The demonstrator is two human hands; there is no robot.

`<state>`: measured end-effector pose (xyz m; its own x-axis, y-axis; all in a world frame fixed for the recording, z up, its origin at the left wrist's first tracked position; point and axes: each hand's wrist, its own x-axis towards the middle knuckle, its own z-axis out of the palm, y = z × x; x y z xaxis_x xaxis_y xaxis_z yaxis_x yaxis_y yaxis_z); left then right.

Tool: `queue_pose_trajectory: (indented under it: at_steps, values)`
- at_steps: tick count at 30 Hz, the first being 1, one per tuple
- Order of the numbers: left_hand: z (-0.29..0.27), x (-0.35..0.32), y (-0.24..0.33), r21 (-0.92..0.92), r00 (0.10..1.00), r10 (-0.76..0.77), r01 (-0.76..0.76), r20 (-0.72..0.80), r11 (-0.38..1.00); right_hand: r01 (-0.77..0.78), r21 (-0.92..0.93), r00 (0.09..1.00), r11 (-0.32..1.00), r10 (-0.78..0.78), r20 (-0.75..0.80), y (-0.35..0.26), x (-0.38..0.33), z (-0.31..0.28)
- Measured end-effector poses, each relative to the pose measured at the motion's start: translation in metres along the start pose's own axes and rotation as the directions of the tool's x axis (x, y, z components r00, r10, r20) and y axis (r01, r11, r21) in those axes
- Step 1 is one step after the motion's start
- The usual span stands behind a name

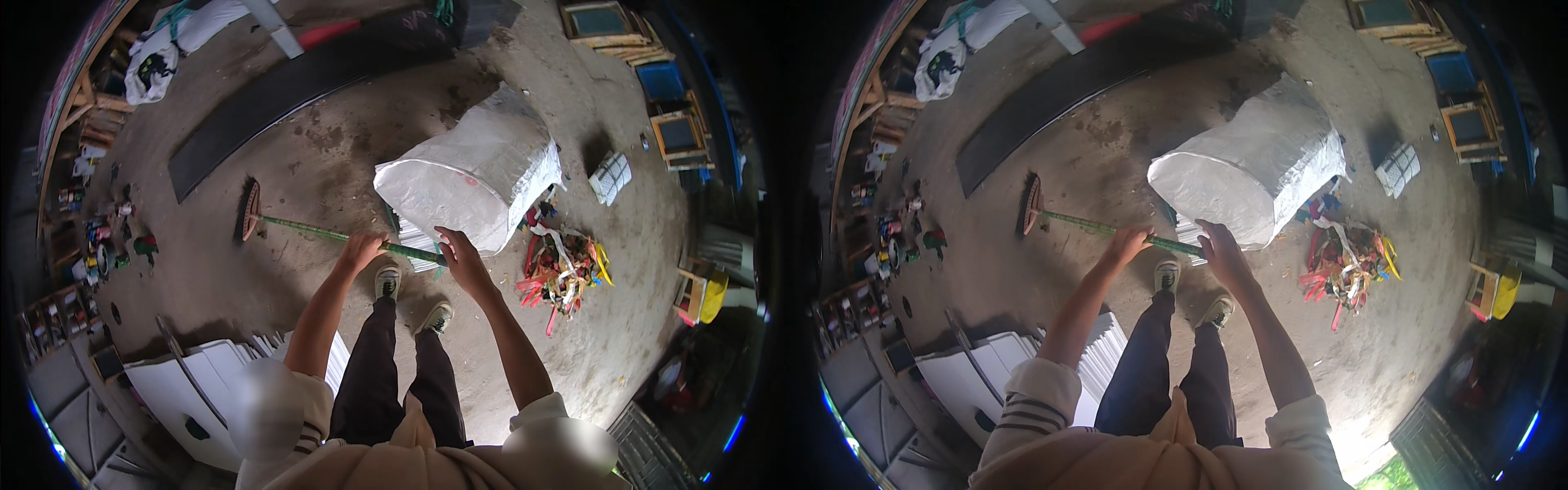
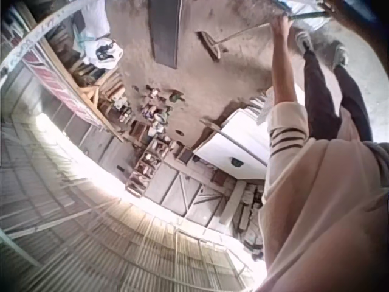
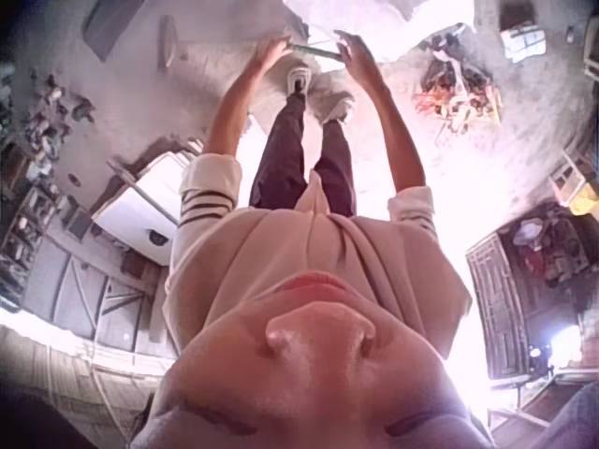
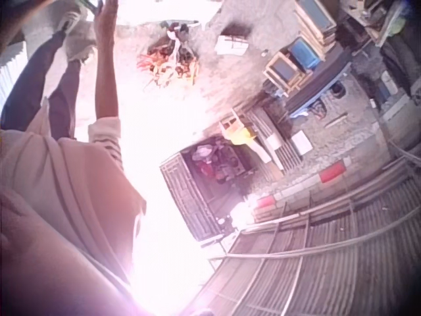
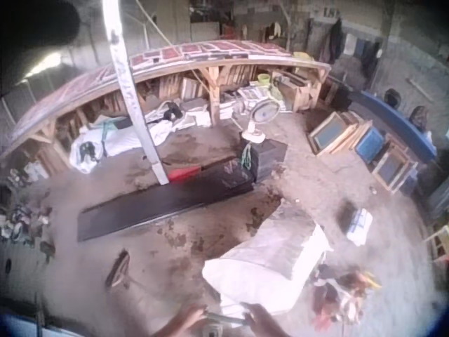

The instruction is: The person cleans a workshop floor by sweeping debris with a broom and dustpan, then collects colorful plastic strips and other scraps by hand into a white sack. The person also handles a green-handled broom and moves around stacks of white boards and other materials.

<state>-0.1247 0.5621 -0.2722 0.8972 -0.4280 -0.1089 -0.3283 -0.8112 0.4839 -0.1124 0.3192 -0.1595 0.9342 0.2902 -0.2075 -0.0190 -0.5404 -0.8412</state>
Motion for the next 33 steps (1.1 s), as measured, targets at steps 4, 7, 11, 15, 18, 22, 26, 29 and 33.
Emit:
queue_pose_trajectory:
  at_steps: [4,7,11,15,18,22,26,29,33]
  values:
    - [-0.029,-0.017,0.019,0.004,0.996,-0.085,0.085,-0.005,0.996,0.03,0.022,0.982,0.999,-0.033,0.186,-0.023,-0.011,0.006]
    - [-0.045,-0.039,0.043,-0.054,0.989,-0.117,0.112,-0.086,0.992,0.14,0.041,0.976,0.989,-0.144,0.162,-0.054,-0.032,-0.002]
    - [-0.067,-0.068,0.09,-0.12,0.974,-0.101,0.078,-0.201,0.99,0.234,0.032,0.971,0.972,-0.236,0.044,-0.095,-0.076,-0.027]
    - [-0.09,-0.108,0.131,-0.245,0.95,-0.216,0.159,-0.224,0.956,0.347,0.12,0.934,0.93,-0.354,0.043,-0.152,-0.117,-0.04]
    - [-0.106,-0.142,0.158,-0.311,0.904,-0.233,0.12,-0.358,0.943,0.514,0.081,0.851,0.854,-0.519,0.077,-0.192,-0.145,-0.037]
    - [-0.136,-0.195,0.199,-0.309,0.801,-0.231,0.061,-0.552,0.949,0.635,-0.011,0.747,0.772,-0.611,0.26,-0.24,-0.177,-0.011]
    - [-0.139,-0.272,0.22,-0.412,0.767,-0.365,0.145,-0.528,0.9,0.875,-0.04,0.473,0.483,-0.832,0.29,-0.275,-0.216,0.045]
    - [-0.128,-0.341,0.224,-0.555,0.686,-0.485,0.142,-0.542,0.82,0.923,-0.089,0.372,0.375,-0.805,0.463,-0.282,-0.251,0.097]
    - [-0.098,-0.447,0.252,-0.785,0.499,-0.752,0.206,-0.429,0.585,0.959,-0.024,0.251,0.282,-0.805,0.538,-0.263,-0.321,0.175]
